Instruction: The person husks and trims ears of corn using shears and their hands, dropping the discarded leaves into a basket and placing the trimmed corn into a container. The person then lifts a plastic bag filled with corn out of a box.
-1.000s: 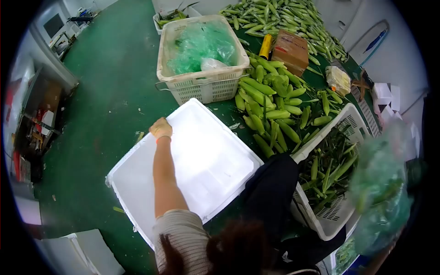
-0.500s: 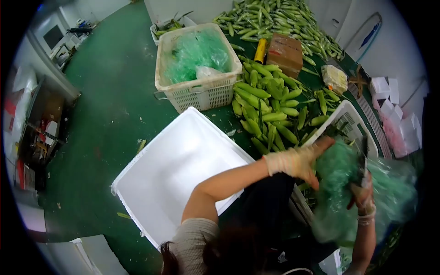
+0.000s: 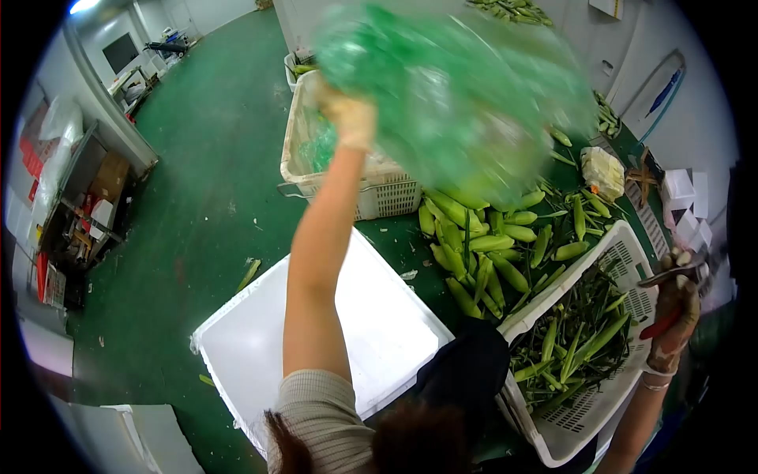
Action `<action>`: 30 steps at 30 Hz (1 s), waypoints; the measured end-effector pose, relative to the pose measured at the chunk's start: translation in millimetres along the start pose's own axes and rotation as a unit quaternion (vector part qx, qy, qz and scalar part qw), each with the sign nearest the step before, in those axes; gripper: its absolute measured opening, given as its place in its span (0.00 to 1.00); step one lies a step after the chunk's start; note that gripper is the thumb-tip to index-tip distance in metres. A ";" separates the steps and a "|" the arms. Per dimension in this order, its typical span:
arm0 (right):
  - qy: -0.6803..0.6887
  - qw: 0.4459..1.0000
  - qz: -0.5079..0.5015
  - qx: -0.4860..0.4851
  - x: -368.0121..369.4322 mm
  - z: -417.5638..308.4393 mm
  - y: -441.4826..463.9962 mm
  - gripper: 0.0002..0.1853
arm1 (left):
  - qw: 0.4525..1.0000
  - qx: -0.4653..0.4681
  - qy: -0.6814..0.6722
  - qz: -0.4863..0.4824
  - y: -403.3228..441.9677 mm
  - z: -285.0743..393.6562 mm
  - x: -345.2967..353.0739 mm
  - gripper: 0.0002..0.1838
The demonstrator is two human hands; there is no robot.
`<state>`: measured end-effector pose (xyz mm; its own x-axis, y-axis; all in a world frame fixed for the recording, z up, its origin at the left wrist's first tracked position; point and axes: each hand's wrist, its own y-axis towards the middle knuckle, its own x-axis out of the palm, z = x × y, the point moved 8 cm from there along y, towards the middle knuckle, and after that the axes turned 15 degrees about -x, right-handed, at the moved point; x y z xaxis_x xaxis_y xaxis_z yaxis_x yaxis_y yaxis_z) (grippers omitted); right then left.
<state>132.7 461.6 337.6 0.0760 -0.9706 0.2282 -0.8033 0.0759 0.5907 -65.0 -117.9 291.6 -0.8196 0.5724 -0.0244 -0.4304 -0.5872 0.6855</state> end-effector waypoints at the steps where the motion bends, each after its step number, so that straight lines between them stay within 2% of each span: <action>1: -0.117 0.992 0.027 -0.028 -17.4 -6.4 -1.9 0.22 | 0.982 -0.040 -0.187 -0.007 29.6 0.1 -16.4 0.24; 2: -0.111 0.994 0.009 -0.003 -29.5 -3.0 -5.2 0.21 | 0.934 -0.064 -0.350 0.004 58.1 0.7 -32.9 0.22; 3: -0.104 0.994 -0.010 0.023 -37.5 1.5 -10.2 0.20 | 0.934 -0.066 -0.351 0.002 65.9 -8.9 -35.3 0.22; 4: -0.087 0.993 0.056 0.054 -41.8 10.6 -21.5 0.19 | 0.993 -0.120 0.020 -0.007 74.6 -22.3 -24.1 0.28; 5: -0.081 0.993 0.042 0.078 -36.5 20.6 -31.4 0.20 | 0.908 -0.155 0.389 -0.018 77.5 -43.6 -19.1 0.34; 7: -0.121 0.985 0.025 0.118 -29.7 33.3 -52.5 0.21 | 0.786 -0.264 0.504 -0.242 42.4 -112.1 -5.9 0.36; 9: -0.195 0.966 0.033 0.166 -53.9 41.0 -84.6 0.22 | 0.819 -0.313 0.372 -0.306 11.8 -214.8 3.4 0.39; 10: -0.234 0.950 0.121 0.169 -62.8 34.6 -100.2 0.22 | 0.830 -0.309 0.359 -0.294 -5.8 -200.8 -15.0 0.37; 11: -0.272 0.938 0.081 0.201 -81.2 31.5 -114.4 0.22 | 0.842 -0.301 0.350 -0.280 -30.1 -174.7 -43.9 0.36; 13: -0.276 0.937 0.055 0.205 -128.9 29.1 -144.6 0.20 | 0.849 -0.339 0.316 -0.252 -84.3 -134.1 -107.3 0.33; 15: -0.308 0.928 0.041 0.204 -159.0 20.7 -166.2 0.21 | 0.846 -0.293 0.367 -0.255 -149.4 -148.0 -184.7 0.30; 17: -0.339 0.915 0.025 0.218 -162.5 20.1 -171.1 0.20 | 0.780 -0.368 0.446 -0.239 -209.7 -108.0 -288.9 0.29; 20: -0.385 0.900 -0.041 0.199 -137.2 31.2 -167.9 0.19 | 0.644 -0.438 0.621 -0.084 -282.2 -38.5 -464.2 0.29; 21: -0.398 0.896 -0.074 0.182 -119.4 35.3 -165.9 0.19 | 0.609 -0.457 0.648 -0.024 -305.5 -9.5 -519.7 0.34; 23: -0.387 0.896 -0.141 0.166 -83.7 40.6 -168.1 0.18 | 0.481 -0.540 0.688 0.063 -354.8 44.9 -606.6 0.41; 24: -0.399 0.888 -0.176 0.144 -68.5 40.1 -168.2 0.18 | 0.434 -0.560 0.702 0.070 -385.0 57.6 -641.8 0.46; 25: -0.410 0.880 -0.207 0.119 -54.6 38.6 -167.8 0.17 | 0.421 -0.578 0.693 0.092 -406.1 75.7 -660.1 0.48; 26: -0.421 0.873 -0.228 0.091 -45.6 38.1 -169.8 0.17 | 0.494 -0.645 0.574 0.103 -434.7 72.5 -684.7 0.52; 27: -0.419 0.871 -0.244 0.075 -36.7 35.3 -173.2 0.16 | 0.583 -0.629 0.494 0.141 -465.8 51.7 -703.8 0.56; 28: -0.417 0.870 -0.257 0.061 -30.1 32.1 -176.2 0.16 | 0.601 -0.657 0.448 0.079 -474.6 41.0 -699.3 0.54; 30: -0.419 0.864 -0.277 0.036 -24.7 27.5 -180.1 0.15 | 0.564 -0.703 0.431 -0.046 -485.7 20.3 -676.7 0.52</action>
<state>259.3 465.7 204.2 0.0315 -0.6806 -0.7320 -0.8179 -0.4384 0.3725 706.4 -208.4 -10.2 -0.3877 0.5025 -0.7728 0.1360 -0.7980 -0.5871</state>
